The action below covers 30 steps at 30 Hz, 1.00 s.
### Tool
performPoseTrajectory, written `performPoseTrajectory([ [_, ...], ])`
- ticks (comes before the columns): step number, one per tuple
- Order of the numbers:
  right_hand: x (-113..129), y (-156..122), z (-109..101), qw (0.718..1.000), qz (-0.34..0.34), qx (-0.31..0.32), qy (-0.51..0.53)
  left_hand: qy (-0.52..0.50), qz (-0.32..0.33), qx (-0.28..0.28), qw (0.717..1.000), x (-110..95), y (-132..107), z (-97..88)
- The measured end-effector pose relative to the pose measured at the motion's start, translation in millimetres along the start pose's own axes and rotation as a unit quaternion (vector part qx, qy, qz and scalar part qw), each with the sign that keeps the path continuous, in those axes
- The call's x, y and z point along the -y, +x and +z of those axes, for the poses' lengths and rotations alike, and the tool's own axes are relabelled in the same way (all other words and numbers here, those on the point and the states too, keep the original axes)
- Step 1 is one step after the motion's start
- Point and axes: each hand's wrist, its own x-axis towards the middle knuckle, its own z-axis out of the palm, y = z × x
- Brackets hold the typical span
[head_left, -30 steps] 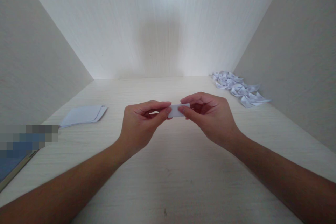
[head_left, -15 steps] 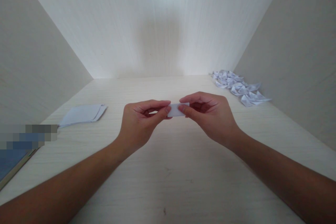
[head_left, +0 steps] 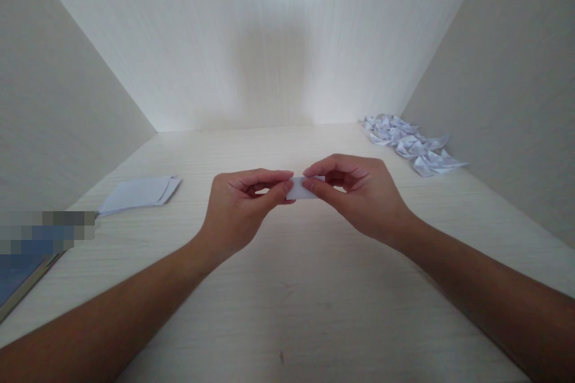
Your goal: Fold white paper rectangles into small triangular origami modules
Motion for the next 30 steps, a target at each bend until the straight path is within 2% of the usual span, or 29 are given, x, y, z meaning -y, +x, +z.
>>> performPoseTrajectory([
  [3,0.0,1.1,-2.3,0.999,0.019,0.045,-0.007,0.017,0.005,0.017,1.000,0.2,-0.2,-1.1],
  [7,3.1,2.0,-6.2,0.993,0.034,0.082,-0.072,0.049,0.011,0.039,0.998,-0.3,-0.1,-2.1],
  [12,5.1,2.1,-7.4,0.981,-0.017,0.103,-0.163,0.105,0.043,0.063,0.992,2.9,-2.8,-3.8],
  [18,-4.3,5.5,-8.4,0.993,-0.007,0.039,-0.110,0.087,0.103,0.063,0.989,9.0,-5.4,-3.7],
  [21,-7.8,5.2,-8.3,0.997,-0.025,0.012,-0.070,0.085,0.143,0.065,0.984,8.6,-4.0,-1.9],
  [25,-6.5,1.2,-5.0,0.994,-0.070,-0.016,-0.083,0.119,0.206,0.054,0.970,7.1,-3.0,-0.6],
  [30,-2.3,-2.9,-0.9,0.970,-0.173,-0.064,-0.156,0.145,0.216,0.028,0.965,4.8,-6.4,0.0],
])
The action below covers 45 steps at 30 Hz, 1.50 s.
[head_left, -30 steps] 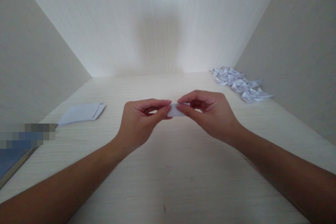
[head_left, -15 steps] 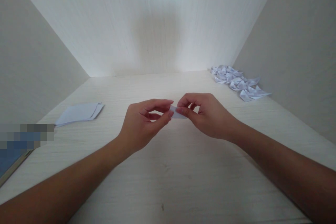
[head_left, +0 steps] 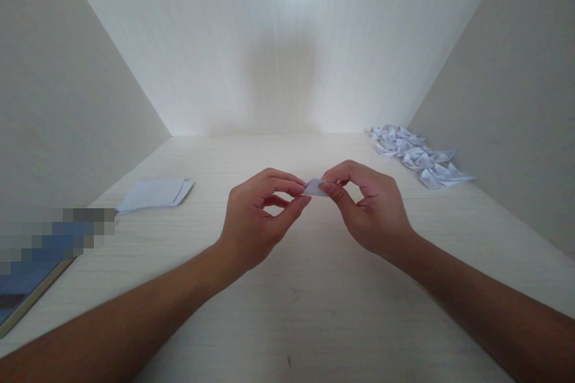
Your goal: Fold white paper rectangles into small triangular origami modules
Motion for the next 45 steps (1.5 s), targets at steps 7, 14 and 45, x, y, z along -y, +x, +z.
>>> performPoseTrajectory([
  [7,0.3,-3.9,3.1,0.997,-0.040,-0.005,-0.061,0.052,-0.061,0.011,0.997,7.4,1.7,-2.0],
  [14,1.4,-0.9,1.3,0.999,0.015,-0.001,-0.032,-0.071,-0.180,0.035,0.980,15.5,5.2,0.2],
  [45,1.4,-0.7,13.0,0.941,0.275,0.045,0.191,-0.067,-0.217,0.136,0.964,9.0,5.5,-0.4],
])
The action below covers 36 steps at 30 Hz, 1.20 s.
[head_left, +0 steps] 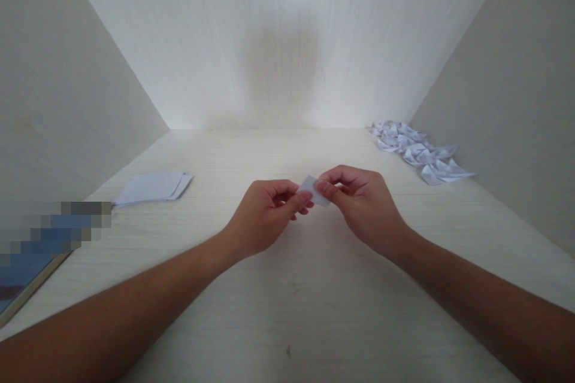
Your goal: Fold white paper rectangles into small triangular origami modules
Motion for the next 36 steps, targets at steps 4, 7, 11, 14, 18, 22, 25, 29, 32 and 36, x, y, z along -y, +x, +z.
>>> performPoseTrajectory([
  [4,-1.6,-1.3,0.2,1.000,0.005,0.009,-0.001,0.004,-0.011,-0.006,1.000,0.7,0.0,0.3],
  [7,-4.6,-3.2,1.3,0.999,0.024,0.010,0.026,-0.016,-0.037,-0.004,0.999,0.7,-0.7,2.7],
  [11,-8.2,-4.7,5.0,0.998,0.041,0.018,0.050,-0.020,-0.086,-0.004,0.996,0.0,-1.9,6.5],
  [14,-8.8,-4.6,7.5,0.997,0.054,0.013,0.062,-0.040,-0.103,-0.012,0.994,0.6,-2.8,9.1],
  [18,-8.8,-4.4,9.4,0.994,0.072,-0.001,0.088,-0.053,-0.109,-0.008,0.993,3.6,-3.8,12.5],
  [22,-8.0,-5.5,11.3,0.989,0.081,0.008,0.121,-0.045,-0.119,-0.002,0.992,2.9,-4.8,15.6],
  [25,-5.9,-6.5,13.5,0.985,0.091,0.013,0.149,-0.049,-0.138,0.006,0.989,-0.6,-5.8,18.4],
  [29,-3.3,-7.1,16.9,0.972,0.117,0.016,0.203,-0.032,-0.148,0.002,0.988,-2.4,-7.4,21.4],
  [32,-3.8,-7.1,17.9,0.969,0.124,0.006,0.213,-0.030,-0.143,0.001,0.989,-1.2,-8.3,21.4],
  [36,-6.1,-7.8,17.9,0.968,0.137,-0.010,0.209,-0.027,-0.146,0.021,0.989,-0.6,-9.1,20.9],
])
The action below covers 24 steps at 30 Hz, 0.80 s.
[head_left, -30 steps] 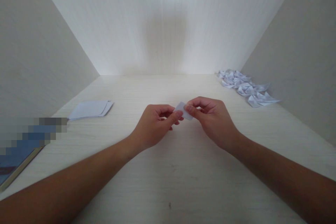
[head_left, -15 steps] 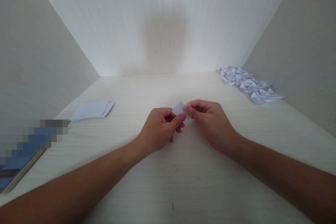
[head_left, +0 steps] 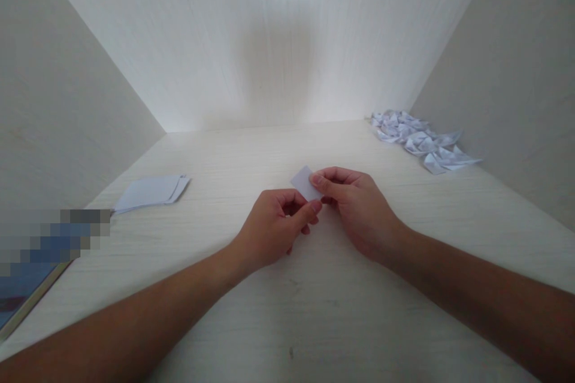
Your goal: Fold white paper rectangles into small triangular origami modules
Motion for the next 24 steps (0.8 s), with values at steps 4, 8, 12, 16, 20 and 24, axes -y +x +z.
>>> performPoseTrajectory([
  [4,-0.1,-0.9,0.3,1.000,0.001,0.006,-0.009,-0.016,0.026,0.004,1.000,-0.1,-0.5,-0.6],
  [8,2.0,2.3,-3.0,1.000,-0.014,-0.003,-0.016,-0.044,0.023,0.018,0.999,-0.7,-1.0,-1.8],
  [12,3.4,7.7,-7.9,1.000,0.000,-0.011,0.001,-0.060,0.028,0.000,0.998,-3.3,-0.8,-0.6],
  [16,2.9,8.8,-7.6,0.999,0.022,-0.007,0.025,-0.066,0.028,-0.013,0.997,-4.7,-0.8,1.0],
  [20,2.7,7.7,-7.2,0.999,0.029,0.009,0.029,-0.061,0.035,-0.011,0.997,-3.9,-2.1,0.3],
  [24,7.2,11.1,-13.7,0.998,0.043,0.047,0.020,-0.073,0.033,0.001,0.997,-4.3,-2.1,-0.9],
])
